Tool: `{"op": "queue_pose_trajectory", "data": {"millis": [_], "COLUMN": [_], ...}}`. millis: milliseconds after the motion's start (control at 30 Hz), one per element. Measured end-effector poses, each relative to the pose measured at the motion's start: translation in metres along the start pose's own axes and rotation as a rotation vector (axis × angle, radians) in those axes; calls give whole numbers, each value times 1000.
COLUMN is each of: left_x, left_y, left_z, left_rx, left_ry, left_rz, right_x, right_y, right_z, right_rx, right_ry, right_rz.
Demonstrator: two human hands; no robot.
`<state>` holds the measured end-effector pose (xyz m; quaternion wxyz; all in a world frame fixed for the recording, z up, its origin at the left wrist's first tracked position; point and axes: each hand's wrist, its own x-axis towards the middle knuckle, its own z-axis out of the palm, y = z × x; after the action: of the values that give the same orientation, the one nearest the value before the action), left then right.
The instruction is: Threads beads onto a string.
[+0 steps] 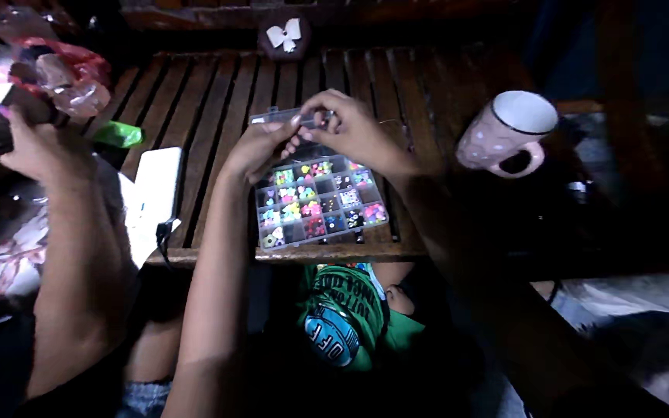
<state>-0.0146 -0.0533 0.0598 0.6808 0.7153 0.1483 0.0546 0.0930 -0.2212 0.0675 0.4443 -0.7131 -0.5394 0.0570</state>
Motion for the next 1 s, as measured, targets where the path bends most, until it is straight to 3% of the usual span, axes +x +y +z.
{"op": "queue_pose_trajectory", "data": {"millis": [400, 1000], "left_x": [-1, -3], "left_y": [-3, -3], "left_z": [-1, -3], "left_rx": [-45, -35], "left_ry": [-36, 12], "left_rz": [-10, 29], "right_x": [-1, 0], "right_y": [6, 12], "right_z": [21, 21], "right_rx": [-15, -97], "right_ry": [197, 274], "right_rz": [-125, -208]}}
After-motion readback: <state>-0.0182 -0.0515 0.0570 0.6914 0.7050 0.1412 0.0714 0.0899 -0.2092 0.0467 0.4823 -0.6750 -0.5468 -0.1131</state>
